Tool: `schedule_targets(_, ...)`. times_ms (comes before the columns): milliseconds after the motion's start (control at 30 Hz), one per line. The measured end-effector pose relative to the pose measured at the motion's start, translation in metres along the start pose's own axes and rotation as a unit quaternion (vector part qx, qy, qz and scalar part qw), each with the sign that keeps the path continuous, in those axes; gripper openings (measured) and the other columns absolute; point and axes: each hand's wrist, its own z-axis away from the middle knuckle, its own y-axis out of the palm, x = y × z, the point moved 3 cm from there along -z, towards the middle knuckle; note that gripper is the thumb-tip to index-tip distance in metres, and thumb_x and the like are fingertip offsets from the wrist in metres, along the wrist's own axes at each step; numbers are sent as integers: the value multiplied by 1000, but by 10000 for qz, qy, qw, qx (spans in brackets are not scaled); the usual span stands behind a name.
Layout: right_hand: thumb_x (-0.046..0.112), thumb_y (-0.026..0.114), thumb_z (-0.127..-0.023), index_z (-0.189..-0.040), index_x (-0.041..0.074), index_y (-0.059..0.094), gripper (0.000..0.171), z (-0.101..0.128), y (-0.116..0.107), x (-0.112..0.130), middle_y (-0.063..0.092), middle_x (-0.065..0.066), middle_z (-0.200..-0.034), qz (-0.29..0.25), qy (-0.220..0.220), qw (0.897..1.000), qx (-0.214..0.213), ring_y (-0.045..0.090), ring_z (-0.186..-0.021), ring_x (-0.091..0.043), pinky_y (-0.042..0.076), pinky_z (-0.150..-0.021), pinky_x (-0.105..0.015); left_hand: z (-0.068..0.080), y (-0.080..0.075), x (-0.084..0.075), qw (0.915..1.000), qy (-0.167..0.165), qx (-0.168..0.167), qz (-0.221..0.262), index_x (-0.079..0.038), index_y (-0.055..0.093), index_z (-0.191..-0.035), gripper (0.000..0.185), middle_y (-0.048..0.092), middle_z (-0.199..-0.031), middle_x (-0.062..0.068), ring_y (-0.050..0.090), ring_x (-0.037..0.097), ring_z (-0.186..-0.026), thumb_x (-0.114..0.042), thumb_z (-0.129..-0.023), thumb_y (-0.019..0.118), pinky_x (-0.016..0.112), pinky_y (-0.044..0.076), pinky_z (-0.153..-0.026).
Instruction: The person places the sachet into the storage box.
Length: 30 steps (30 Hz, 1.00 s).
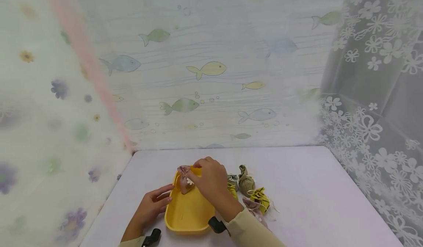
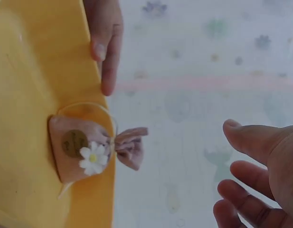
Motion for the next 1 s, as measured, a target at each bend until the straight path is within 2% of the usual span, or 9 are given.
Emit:
schedule_targets(300, 43, 88, -81, -102, 21, 78, 32, 17, -27, -6, 72, 8, -100, 155, -188, 9985, -486, 66, -84, -12, 55, -73, -30, -3, 0, 1, 10000, -48, -60, -50, -21, 67, -139, 54, 51, -158, 8, 55, 35, -139, -33, -89, 82, 42, 62, -91)
schedule_targets(467, 42, 90, -79, -103, 23, 78, 33, 28, -37, -17, 72, 9, -102, 256, 76, 9980, -569, 65, -85, -11, 56, -73, -31, -5, 0, 1, 9999, 4, -47, -111, -21, 67, -139, 53, 51, -158, 10, 56, 36, -138, -33, -90, 82, 41, 63, -91)
schedule_targets(733, 46, 90, -77, -104, 28, 76, 35, 46, -50, -40, 71, 12, -106, 464, 575, 9961, -485, 68, -103, -15, 56, -88, -47, -8, -2, 1, 10000, 9, -52, -72, -21, 67, -139, 53, 50, -158, 8, 55, 36, -139, -32, -90, 82, 42, 62, -91)
schedule_targets(1000, 44, 91, -76, -106, 23, 77, 39, 60, -58, -59, 72, 6, -107, 640, 771, 9939, -460, 68, -109, -21, 56, -88, -52, -12, -3, 4, 10000, 70, 11, 21, -20, 67, -140, 52, 49, -159, 8, 54, 36, -139, -28, -90, 81, 42, 62, -91)
